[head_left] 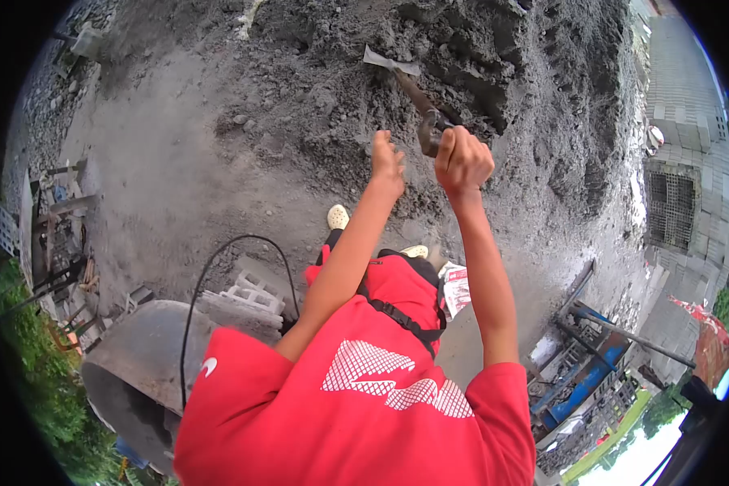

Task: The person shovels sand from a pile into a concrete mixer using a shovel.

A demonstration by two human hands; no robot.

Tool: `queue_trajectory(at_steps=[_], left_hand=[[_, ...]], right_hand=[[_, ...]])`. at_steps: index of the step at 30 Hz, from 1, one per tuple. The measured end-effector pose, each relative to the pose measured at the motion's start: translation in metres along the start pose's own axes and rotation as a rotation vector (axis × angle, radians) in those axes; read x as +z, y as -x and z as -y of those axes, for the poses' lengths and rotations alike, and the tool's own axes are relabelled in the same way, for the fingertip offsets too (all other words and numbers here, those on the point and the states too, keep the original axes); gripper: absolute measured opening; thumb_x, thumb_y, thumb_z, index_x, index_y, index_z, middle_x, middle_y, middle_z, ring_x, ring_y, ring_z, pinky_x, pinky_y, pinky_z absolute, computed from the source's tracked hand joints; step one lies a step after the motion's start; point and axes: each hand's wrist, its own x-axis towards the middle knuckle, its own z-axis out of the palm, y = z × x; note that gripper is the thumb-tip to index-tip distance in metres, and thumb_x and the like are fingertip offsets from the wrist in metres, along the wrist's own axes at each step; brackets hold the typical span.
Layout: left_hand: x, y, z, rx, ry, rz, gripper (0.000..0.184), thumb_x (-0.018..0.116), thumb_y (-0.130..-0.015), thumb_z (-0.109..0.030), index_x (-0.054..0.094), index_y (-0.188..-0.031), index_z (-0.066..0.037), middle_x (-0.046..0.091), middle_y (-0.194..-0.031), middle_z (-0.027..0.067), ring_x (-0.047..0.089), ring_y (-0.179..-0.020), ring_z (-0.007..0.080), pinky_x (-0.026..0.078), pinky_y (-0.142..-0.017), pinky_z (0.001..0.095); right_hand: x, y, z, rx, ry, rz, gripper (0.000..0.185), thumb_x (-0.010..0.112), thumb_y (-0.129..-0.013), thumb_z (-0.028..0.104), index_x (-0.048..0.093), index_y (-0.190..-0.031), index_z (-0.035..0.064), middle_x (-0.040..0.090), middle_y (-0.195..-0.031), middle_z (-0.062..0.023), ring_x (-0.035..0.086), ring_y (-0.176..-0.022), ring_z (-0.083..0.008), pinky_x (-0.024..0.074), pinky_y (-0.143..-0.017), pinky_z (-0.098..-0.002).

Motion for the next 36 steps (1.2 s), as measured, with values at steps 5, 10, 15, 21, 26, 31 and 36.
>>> queue_trajectory(at_steps=[5,10,15,21,26,31,36], left_hand=[[-0.028,0.019,-0.036,0.55,-0.086,0.003,0.057,0.035,-0.09,-0.039,0.033,-0.137,-0.006,0.036,-0.137,0.0117,0.03,-0.129,0.0262,0.019,-0.105,0.0408],[-0.001,0.033,-0.046,0.905,-0.337,0.042,0.04,0.043,-0.087,-0.012,0.045,-0.125,0.004,0.043,-0.126,0.0129,0.039,-0.118,0.0232,0.029,-0.102,0.0324],[-0.028,0.014,-0.049,1.02,-0.436,-0.091,0.036,0.043,-0.086,-0.008,0.048,-0.119,0.005,0.044,-0.121,0.0137,0.045,-0.113,0.0203,0.036,-0.096,0.03],[-0.073,0.006,-0.088,1.068,-0.417,-0.28,0.027,0.045,-0.085,-0.01,0.056,-0.107,0.002,0.052,-0.107,0.0117,0.053,-0.1,0.0217,0.041,-0.089,0.0332],[-0.056,0.001,-0.076,1.097,-0.35,-0.271,0.022,0.043,-0.091,-0.011,0.055,-0.104,0.002,0.053,-0.106,0.0114,0.054,-0.099,0.0214,0.042,-0.088,0.0337],[-0.054,0.007,-0.076,1.185,-0.367,-0.348,0.021,0.042,-0.093,-0.013,0.056,-0.102,0.001,0.054,-0.102,0.0115,0.052,-0.1,0.0236,0.041,-0.087,0.0371],[-0.072,0.006,-0.078,1.373,-0.726,-0.512,0.015,0.048,-0.088,-0.01,0.059,-0.096,-0.003,0.056,-0.1,0.0097,0.052,-0.096,0.025,0.038,-0.087,0.0393]], right_hand=[[0.004,0.006,0.029,-0.068,-0.078,0.048,0.015,0.049,-0.079,0.021,0.049,-0.069,0.0099,0.05,-0.061,-0.0044,0.053,-0.056,-0.0224,0.0395,-0.055,-0.0347],[-0.002,0.018,0.04,-0.251,-0.231,0.237,0.026,0.058,-0.064,0.027,0.052,-0.082,0.0091,0.052,-0.072,-0.0054,0.054,-0.066,-0.0222,0.0401,-0.058,-0.0347],[0.026,0.031,0.079,-0.249,-0.142,0.278,0.023,0.061,-0.066,0.027,0.049,-0.078,0.0116,0.05,-0.072,-0.002,0.054,-0.068,-0.0179,0.039,-0.058,-0.0312],[0.046,0.005,0.126,-0.23,-0.209,0.217,0.013,0.057,-0.07,0.015,0.05,-0.081,0.0101,0.052,-0.074,-0.0031,0.055,-0.07,-0.018,0.0411,-0.06,-0.0313],[0.034,-0.001,0.111,-0.193,-0.233,0.215,0.018,0.059,-0.07,0.01,0.052,-0.087,0.0085,0.054,-0.078,-0.0038,0.057,-0.078,-0.0196,0.0435,-0.064,-0.0318],[0.039,0.006,0.109,-0.193,-0.296,0.236,0.021,0.06,-0.07,0.009,0.054,-0.09,0.0089,0.056,-0.081,-0.0048,0.058,-0.081,-0.0209,0.0441,-0.066,-0.0323],[0.038,0.009,0.114,-0.244,-0.367,0.312,0.023,0.061,-0.067,0.007,0.055,-0.089,0.008,0.059,-0.083,-0.0069,0.058,-0.081,-0.0237,0.041,-0.07,-0.0357]])
